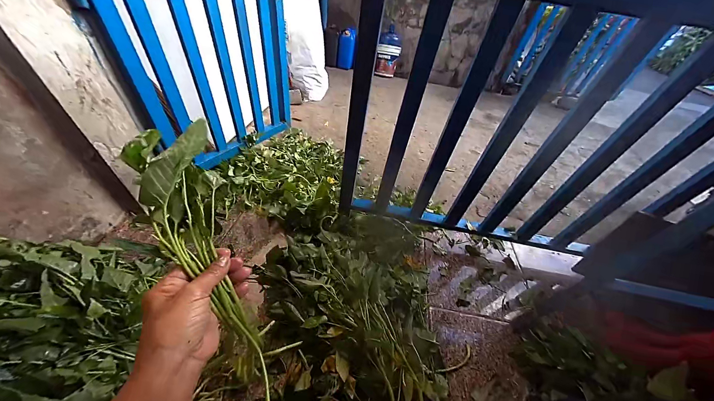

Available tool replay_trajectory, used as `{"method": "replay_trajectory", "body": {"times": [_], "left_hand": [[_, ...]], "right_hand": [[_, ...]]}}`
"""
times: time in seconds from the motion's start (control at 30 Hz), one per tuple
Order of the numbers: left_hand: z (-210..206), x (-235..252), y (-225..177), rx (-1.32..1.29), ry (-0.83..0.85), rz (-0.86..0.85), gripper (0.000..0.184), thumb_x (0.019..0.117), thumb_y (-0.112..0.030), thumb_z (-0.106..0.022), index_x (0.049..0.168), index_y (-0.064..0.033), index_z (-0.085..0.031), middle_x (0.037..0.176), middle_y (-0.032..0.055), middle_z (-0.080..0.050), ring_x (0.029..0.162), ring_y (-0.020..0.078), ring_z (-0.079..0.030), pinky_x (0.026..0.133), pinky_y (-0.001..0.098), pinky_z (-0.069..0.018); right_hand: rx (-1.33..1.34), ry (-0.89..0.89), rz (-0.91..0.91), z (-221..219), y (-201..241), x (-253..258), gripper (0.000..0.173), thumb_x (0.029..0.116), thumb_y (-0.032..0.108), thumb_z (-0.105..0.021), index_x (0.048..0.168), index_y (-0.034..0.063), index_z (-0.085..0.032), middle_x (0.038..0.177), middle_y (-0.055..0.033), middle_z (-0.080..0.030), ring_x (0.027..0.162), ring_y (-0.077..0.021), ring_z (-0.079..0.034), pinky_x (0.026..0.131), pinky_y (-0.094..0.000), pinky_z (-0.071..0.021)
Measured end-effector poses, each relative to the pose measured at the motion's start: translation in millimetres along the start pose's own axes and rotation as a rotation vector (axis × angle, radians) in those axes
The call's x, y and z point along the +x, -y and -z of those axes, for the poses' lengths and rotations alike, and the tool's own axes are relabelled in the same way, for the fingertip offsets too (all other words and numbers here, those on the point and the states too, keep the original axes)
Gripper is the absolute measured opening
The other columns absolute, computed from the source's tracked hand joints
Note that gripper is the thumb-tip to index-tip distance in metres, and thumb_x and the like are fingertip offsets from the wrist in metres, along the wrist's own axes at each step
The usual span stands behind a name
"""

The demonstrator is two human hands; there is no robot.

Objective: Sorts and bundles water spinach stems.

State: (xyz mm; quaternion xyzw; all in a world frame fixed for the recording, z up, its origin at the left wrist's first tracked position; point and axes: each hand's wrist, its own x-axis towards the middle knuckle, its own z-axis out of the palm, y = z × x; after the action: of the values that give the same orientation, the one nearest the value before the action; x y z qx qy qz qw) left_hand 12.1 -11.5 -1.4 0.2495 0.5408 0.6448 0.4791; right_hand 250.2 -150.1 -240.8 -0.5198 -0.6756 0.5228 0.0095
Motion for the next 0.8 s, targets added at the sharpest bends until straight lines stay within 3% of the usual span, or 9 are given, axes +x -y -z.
{"method": "replay_trajectory", "body": {"times": [0.03, 0.1, 0.2, 0.3, 0.4, 0.53, 0.63, 0.7, 0.8], "left_hand": [[0.0, -0.4, 0.1, -0.005, 0.003, 0.008, 0.012, 0.1018, -0.005, -0.059, 0.113, 0.0000, -0.063, 0.085, 0.0105, -0.073, 0.070, 0.0208, -0.074, 0.061, 0.0364, -0.0643], [0.1, -0.7, 0.2, -0.011, 0.029, 0.036, 0.012, 0.1022, -0.005, -0.058, 0.112, 0.0008, -0.063, 0.085, 0.0118, -0.072, 0.070, 0.0220, -0.074, 0.060, 0.0371, -0.0644], [-1.0, 0.1, -1.0, -0.025, 0.074, 0.104, 0.013, 0.1029, -0.006, -0.057, 0.113, 0.0006, -0.062, 0.086, 0.0135, -0.072, 0.071, 0.0232, -0.074, 0.061, 0.0379, -0.0642], [-1.8, -0.6, 0.1, -0.034, 0.079, 0.145, 0.014, 0.1029, -0.005, -0.057, 0.114, 0.0008, -0.062, 0.087, 0.0146, -0.072, 0.071, 0.0239, -0.073, 0.062, 0.0381, -0.0639], [-2.2, -1.0, 0.9, -0.034, 0.090, 0.149, 0.015, 0.1029, -0.005, -0.057, 0.115, 0.0020, -0.062, 0.088, 0.0160, -0.072, 0.072, 0.0254, -0.074, 0.062, 0.0396, -0.0642], [-5.8, -1.1, 1.9, -0.024, 0.080, 0.160, 0.013, 0.1025, -0.004, -0.057, 0.112, 0.0025, -0.063, 0.086, 0.0161, -0.072, 0.071, 0.0247, -0.073, 0.061, 0.0381, -0.0637], [-9.3, -2.2, 4.7, -0.018, 0.093, 0.170, 0.015, 0.1026, -0.005, -0.058, 0.115, 0.0024, -0.061, 0.087, 0.0164, -0.072, 0.072, 0.0253, -0.074, 0.062, 0.0381, -0.0638], [-10.5, -3.8, 5.4, -0.016, 0.099, 0.177, 0.015, 0.1022, -0.004, -0.058, 0.115, 0.0028, -0.061, 0.087, 0.0168, -0.072, 0.070, 0.0253, -0.073, 0.061, 0.0378, -0.0635], [-12.4, -6.9, 5.7, -0.009, 0.112, 0.191, 0.015, 0.1021, -0.004, -0.058, 0.114, 0.0034, -0.062, 0.086, 0.0172, -0.072, 0.072, 0.0257, -0.074, 0.062, 0.0373, -0.0634]], "right_hand": [[0.073, -0.227, -0.031, -2.6, -10.6, 5.2, 0.029, 0.1019, 0.021, -0.058, 0.116, 0.0008, -0.074, 0.113, -0.0211, -0.074, 0.110, -0.0352, -0.070, 0.102, -0.0572, -0.0521], [0.069, -0.567, -0.208, 15.6, -17.8, 12.6, 0.033, 0.1023, 0.023, -0.055, 0.123, 0.0015, -0.069, 0.123, -0.0210, -0.067, 0.119, -0.0354, -0.064, 0.105, -0.0525, -0.0507], [-0.002, -0.896, -0.517, 52.5, -47.8, 24.0, 0.040, 0.1018, 0.020, -0.051, 0.136, 0.0005, -0.061, 0.139, -0.0267, -0.057, 0.131, -0.0425, -0.054, 0.108, -0.0553, -0.0474], [-0.033, -0.701, -0.770, 80.7, -81.3, 29.7, 0.041, 0.1032, 0.029, -0.051, 0.137, 0.0083, -0.063, 0.143, -0.0221, -0.056, 0.135, -0.0409, -0.051, 0.107, -0.0583, -0.0456], [-0.060, -0.538, -0.704, 89.8, -79.8, 27.7, 0.035, 0.1052, 0.026, -0.046, 0.130, 0.0114, -0.067, 0.133, -0.0172, -0.065, 0.126, -0.0358, -0.061, 0.103, -0.0581, -0.0487], [-0.152, -0.906, -0.604, 68.7, -57.6, 19.2, 0.040, 0.1000, 0.011, -0.051, 0.139, 0.0089, -0.060, 0.138, -0.0223, -0.058, 0.118, -0.0400, -0.065, 0.095, -0.0548, -0.0554], [-0.329, -1.215, -0.319, 46.1, -75.9, 22.2, 0.029, 0.0916, 0.000, -0.062, 0.120, -0.0033, -0.070, 0.123, -0.0288, -0.064, 0.114, -0.0469, -0.064, 0.090, -0.0585, -0.0560], [-0.387, -1.099, -0.221, 41.7, -78.5, 23.6, 0.022, 0.0942, 0.003, -0.059, 0.112, -0.0041, -0.071, 0.113, -0.0264, -0.068, 0.108, -0.0442, -0.067, 0.089, -0.0546, -0.0581], [-0.229, -0.659, -0.537, 52.6, -75.0, 28.8, 0.043, 0.1044, 0.023, -0.051, 0.141, 0.0020, -0.057, 0.139, -0.0218, -0.060, 0.132, -0.0386, -0.055, 0.109, -0.0515, -0.0466]]}}
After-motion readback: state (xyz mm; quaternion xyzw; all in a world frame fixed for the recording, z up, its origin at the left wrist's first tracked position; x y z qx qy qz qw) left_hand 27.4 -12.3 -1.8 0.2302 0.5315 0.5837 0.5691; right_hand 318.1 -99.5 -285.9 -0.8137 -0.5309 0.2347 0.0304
